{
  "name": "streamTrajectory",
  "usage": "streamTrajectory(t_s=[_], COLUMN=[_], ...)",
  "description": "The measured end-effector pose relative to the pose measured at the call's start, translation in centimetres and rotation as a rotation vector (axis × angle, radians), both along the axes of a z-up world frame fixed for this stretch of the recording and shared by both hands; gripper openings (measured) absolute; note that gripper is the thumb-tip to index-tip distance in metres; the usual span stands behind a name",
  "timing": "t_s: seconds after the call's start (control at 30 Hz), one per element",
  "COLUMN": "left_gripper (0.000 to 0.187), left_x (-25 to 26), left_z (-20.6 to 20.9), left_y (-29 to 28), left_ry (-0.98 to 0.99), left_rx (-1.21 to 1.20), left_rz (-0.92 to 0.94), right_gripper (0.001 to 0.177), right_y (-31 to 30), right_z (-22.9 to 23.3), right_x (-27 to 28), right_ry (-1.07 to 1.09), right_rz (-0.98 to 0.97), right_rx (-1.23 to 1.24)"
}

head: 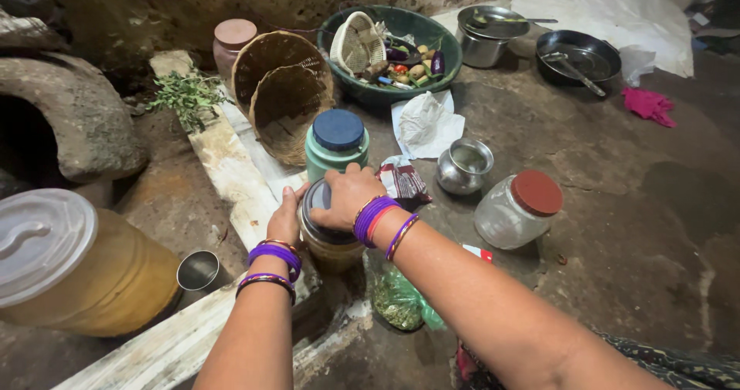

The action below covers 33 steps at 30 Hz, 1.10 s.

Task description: The person opens several plastic jars and containers on the floor, checks and pours their contents between containers, then screws the lids back on securely and sets each closed container aside.

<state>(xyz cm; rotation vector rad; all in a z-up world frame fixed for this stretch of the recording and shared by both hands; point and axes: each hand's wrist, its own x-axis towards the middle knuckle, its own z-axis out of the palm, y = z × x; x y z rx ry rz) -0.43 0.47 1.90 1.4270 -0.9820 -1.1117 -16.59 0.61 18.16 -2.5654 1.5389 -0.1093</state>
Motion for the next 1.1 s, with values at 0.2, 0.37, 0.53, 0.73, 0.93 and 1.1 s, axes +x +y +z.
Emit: streamTrajectory(t_s=[0.2, 0.37, 0.53, 0.73, 0.93, 1.1], left_gripper=[0.071, 0.070, 0.070, 0.068, 0.063, 0.059], left_x=[0.2, 0.1, 0.1, 0.0, -0.2, -1.7], left_z=[-0.5, -0.7, -1.1, -1.9, -3.6, -1.8], left_y=[-0.1, -0.2, -0.3, -0.9, -1.7, -2.8], left_ry=[-0.054, -0.047, -0.145, -0.061, -0.004, -0.222], left_rx=[0.057, -0.039, -0.015, -0.038, -0.127, -0.134], left_rz=[0.011, -0.006, 0.011, 0.003, -0.023, 0.071], right_gripper=[0.081, 0.081, 0.078, 0.076, 0.080, 0.067], right_y=[-0.2, -0.2, 0.0, -0.4, -0.3, -1.1], right_z=[0.2, 0.6, 0.2, 0.3, -1.3, -6.2], right_x=[-0.4, -0.4, 0.3, 0.8, -0.7, -3.4], right_ry=[0.029, 0.042, 0.024, 0.045, -0.058, -0.472], right_rz=[0.048, 0.032, -0.010, -0.044, -0.037, 0.011], right_rx=[0.048, 0.059, 0.091, 0.115, 0.023, -0.248])
